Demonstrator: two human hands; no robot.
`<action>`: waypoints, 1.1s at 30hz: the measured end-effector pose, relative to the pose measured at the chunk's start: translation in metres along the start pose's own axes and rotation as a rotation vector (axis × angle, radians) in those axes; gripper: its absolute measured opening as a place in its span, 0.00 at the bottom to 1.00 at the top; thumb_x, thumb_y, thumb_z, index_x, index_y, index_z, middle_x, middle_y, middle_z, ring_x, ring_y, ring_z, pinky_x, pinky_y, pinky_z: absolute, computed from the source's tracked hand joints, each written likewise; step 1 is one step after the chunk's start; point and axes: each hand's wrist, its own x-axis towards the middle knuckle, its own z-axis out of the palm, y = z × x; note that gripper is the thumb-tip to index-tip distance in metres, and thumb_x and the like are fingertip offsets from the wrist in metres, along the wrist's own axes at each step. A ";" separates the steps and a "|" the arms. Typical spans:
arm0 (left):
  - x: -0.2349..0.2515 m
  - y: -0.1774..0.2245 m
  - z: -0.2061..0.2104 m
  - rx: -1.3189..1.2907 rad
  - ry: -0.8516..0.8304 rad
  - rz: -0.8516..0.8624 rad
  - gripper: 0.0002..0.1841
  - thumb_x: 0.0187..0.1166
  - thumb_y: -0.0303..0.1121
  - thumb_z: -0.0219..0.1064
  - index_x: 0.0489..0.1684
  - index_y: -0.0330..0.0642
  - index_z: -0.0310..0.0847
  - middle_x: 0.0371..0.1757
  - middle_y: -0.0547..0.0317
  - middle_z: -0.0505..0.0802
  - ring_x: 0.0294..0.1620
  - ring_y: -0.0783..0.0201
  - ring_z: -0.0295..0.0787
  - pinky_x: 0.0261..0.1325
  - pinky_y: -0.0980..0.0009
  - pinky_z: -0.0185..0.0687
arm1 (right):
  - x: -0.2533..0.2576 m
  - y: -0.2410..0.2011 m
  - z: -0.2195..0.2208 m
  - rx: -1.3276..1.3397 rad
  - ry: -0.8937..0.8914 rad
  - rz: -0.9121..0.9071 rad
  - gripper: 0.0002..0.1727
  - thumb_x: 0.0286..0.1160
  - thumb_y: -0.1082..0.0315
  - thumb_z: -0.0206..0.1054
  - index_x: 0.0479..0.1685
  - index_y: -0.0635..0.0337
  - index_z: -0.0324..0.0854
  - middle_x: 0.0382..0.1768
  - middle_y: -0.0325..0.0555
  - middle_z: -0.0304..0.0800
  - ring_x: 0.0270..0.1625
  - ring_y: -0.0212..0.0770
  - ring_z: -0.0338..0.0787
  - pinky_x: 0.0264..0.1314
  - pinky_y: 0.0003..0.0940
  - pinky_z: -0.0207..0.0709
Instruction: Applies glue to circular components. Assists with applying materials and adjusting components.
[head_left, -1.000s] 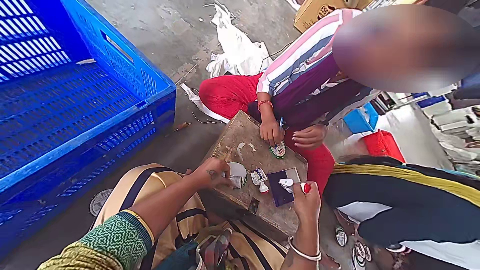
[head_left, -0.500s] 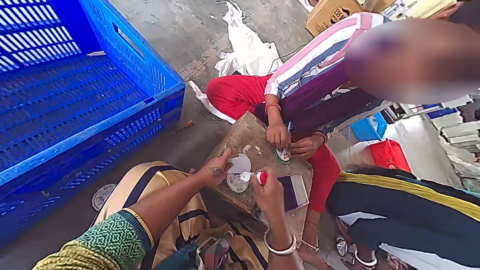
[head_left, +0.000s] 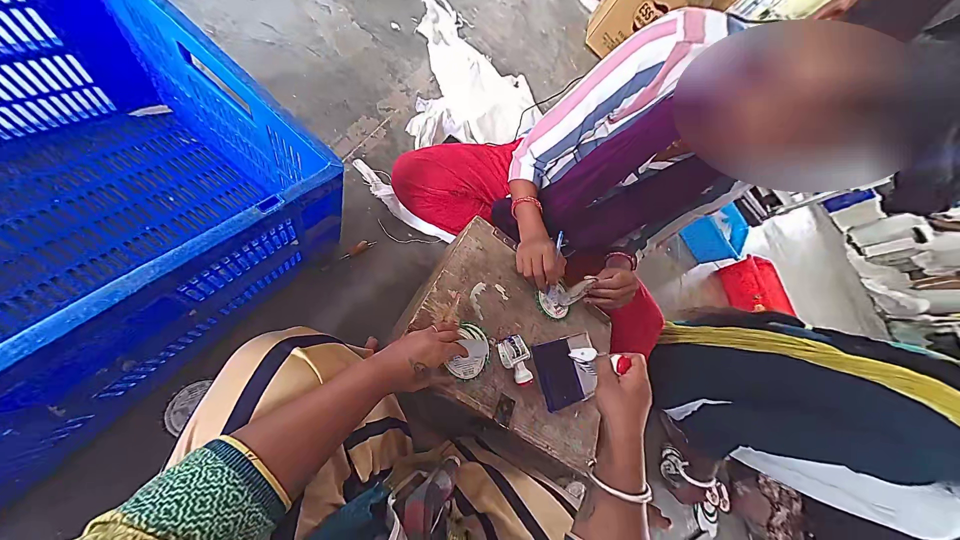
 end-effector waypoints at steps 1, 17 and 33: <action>0.001 -0.001 0.001 0.013 0.002 0.013 0.20 0.82 0.35 0.71 0.65 0.31 0.85 0.76 0.34 0.83 0.87 0.37 0.67 0.88 0.47 0.58 | 0.004 0.008 0.003 -0.036 -0.028 0.048 0.22 0.85 0.64 0.63 0.63 0.78 0.75 0.50 0.73 0.86 0.55 0.66 0.87 0.60 0.64 0.74; 0.008 0.001 -0.007 -0.322 0.291 -0.298 0.14 0.87 0.34 0.65 0.52 0.27 0.80 0.44 0.39 0.90 0.49 0.48 0.89 0.58 0.49 0.81 | -0.050 -0.045 0.005 0.237 -0.157 -0.344 0.17 0.79 0.66 0.64 0.52 0.76 0.79 0.37 0.57 0.88 0.39 0.44 0.87 0.44 0.46 0.80; 0.004 0.009 -0.005 -0.161 0.222 -0.186 0.26 0.86 0.16 0.47 0.78 0.46 0.79 0.70 0.37 0.87 0.68 0.39 0.86 0.72 0.42 0.76 | -0.048 -0.063 0.028 0.170 -0.122 -0.348 0.20 0.79 0.68 0.66 0.59 0.81 0.77 0.42 0.66 0.90 0.43 0.55 0.92 0.49 0.53 0.84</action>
